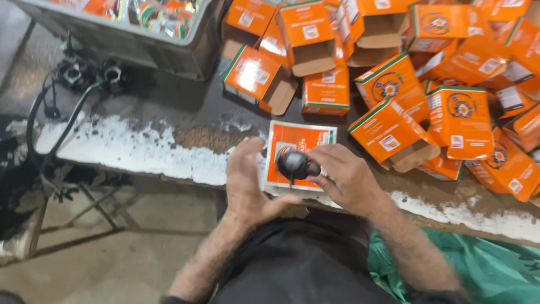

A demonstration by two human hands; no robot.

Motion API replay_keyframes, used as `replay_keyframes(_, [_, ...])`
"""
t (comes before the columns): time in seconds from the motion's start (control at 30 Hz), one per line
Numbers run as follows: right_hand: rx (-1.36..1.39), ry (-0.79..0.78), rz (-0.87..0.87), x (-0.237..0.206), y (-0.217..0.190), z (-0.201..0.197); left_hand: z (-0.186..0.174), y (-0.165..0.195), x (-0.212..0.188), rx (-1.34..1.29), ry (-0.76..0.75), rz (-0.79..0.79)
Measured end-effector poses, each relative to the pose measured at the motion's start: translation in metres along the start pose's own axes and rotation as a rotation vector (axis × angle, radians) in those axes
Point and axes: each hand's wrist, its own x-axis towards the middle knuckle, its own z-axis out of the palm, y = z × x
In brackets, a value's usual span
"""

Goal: The person packs magnet coil ring assemblies at a factory bench. They wrap each coil in an orange printed paper sleeve, place the wrapped coil into an orange product box, and set finished boxes into a plastic crate, repeating the cycle for many units.

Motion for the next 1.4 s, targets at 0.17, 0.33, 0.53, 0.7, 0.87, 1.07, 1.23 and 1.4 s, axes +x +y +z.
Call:
replay_keyframes(0.17, [-0.198, -0.256, -0.136, -0.001, -0.005, -0.002, 0.016, 0.031, 0.019, 0.253, -0.283, 0.233])
replay_keyframes(0.33, [-0.065, -0.120, -0.096, -0.006, -0.021, 0.003, 0.027, 0.023, 0.016, 0.013, -0.208, 0.309])
replay_keyframes(0.53, [0.251, 0.043, 0.020, -0.005, -0.032, 0.001, 0.028, 0.016, 0.006, 0.026, -0.209, 0.146])
replay_keyframes(0.7, [0.389, -0.007, 0.169, 0.001, -0.018, -0.002, 0.017, 0.021, 0.008, -0.349, -0.268, 0.000])
replay_keyframes(0.87, [0.673, -0.209, 0.326, 0.007, -0.009, 0.007, 0.010, 0.026, 0.016, -0.621, -0.210, -0.111])
replay_keyframes(1.07, [1.042, 0.135, 0.247, 0.025, -0.019, 0.034, 0.012, 0.035, 0.033, -0.740, -0.036, -0.280])
replay_keyframes(1.23, [0.971, 0.525, 0.177, 0.023, -0.035, 0.064, 0.017, 0.039, 0.040, -0.908, 0.220, -0.405])
replay_keyframes(1.4, [0.920, 0.649, 0.215, 0.009, -0.045, 0.095, 0.037, 0.046, 0.043, -0.987, 0.419, -0.368])
